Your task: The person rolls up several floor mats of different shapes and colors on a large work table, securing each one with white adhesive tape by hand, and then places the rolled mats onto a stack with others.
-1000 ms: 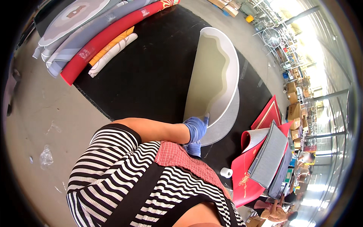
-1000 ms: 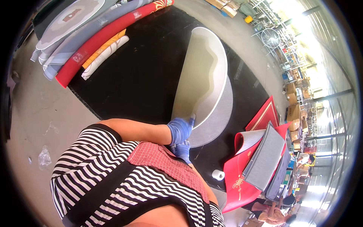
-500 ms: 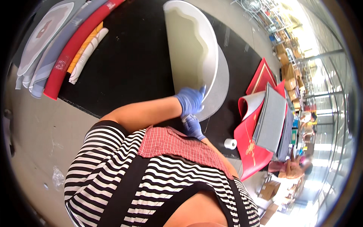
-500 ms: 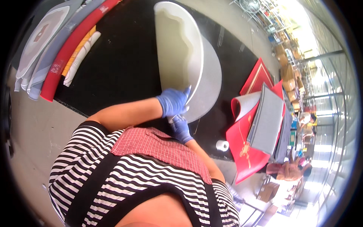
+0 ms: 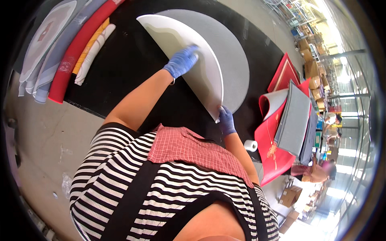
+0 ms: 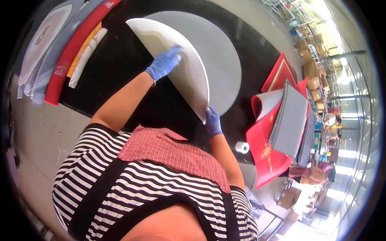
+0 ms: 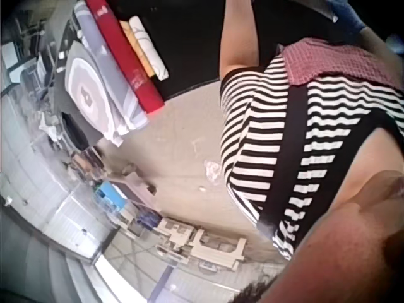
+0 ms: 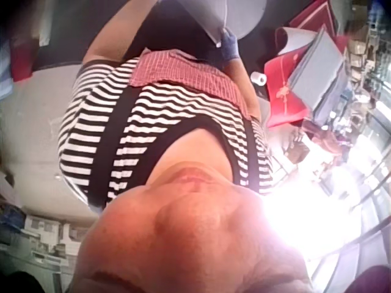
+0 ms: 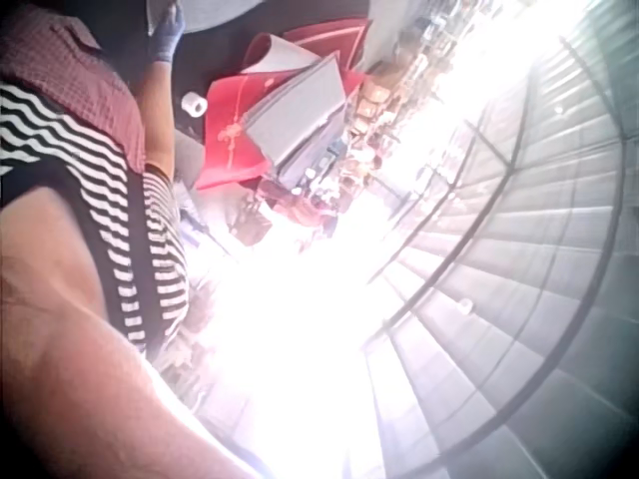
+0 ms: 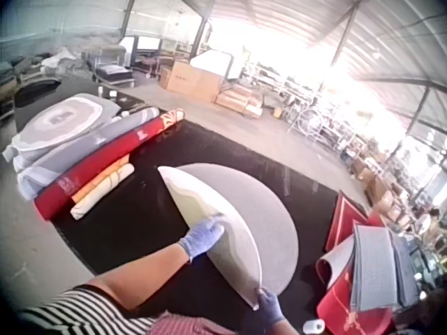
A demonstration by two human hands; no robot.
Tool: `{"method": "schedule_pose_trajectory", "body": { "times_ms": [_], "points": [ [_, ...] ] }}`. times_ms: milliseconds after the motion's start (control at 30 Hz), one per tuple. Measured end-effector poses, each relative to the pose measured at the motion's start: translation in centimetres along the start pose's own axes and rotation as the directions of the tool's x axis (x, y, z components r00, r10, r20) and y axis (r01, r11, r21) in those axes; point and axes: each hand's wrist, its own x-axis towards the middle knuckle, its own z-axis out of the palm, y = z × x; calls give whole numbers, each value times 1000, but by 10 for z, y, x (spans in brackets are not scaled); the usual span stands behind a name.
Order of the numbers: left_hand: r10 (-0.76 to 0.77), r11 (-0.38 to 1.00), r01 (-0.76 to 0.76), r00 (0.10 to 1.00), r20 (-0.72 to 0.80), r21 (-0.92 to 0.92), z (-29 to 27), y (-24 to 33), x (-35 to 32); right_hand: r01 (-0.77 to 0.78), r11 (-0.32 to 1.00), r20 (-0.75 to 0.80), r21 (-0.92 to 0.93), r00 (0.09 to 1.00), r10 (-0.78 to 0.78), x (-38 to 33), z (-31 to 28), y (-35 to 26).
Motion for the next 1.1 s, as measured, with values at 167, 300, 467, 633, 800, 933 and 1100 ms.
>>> {"method": "schedule_pose_trajectory", "body": {
  "times_ms": [167,300,467,633,800,933,1100],
  "points": [
    [-911,237,493,411,-16,-837,-89,-50,30,-147,968,33,204,989,143,-22,8,16],
    [-758,189,468,628,174,-863,-142,-134,50,97,960,184,-263,982,-49,-17,16,21],
    [-9,695,-240,940,342,678,-78,-8,34,151,887,4,-436,986,-166,-33,-4,37],
    [-53,740,-230,917,396,632,-29,103,-66,84,899,13,-430,996,-87,-36,-1,6],
    [-19,677,-370,855,518,636,0,125,-92,65,868,9,-493,998,-70,-37,-2,15],
    [-18,693,-381,840,543,612,-5,126,-96,98,863,9,-495,994,-108,-38,-1,21],
    [-13,871,-203,901,434,448,-38,121,-82,56,827,-123,-560,981,-149,-37,-25,35]
  ]
}}
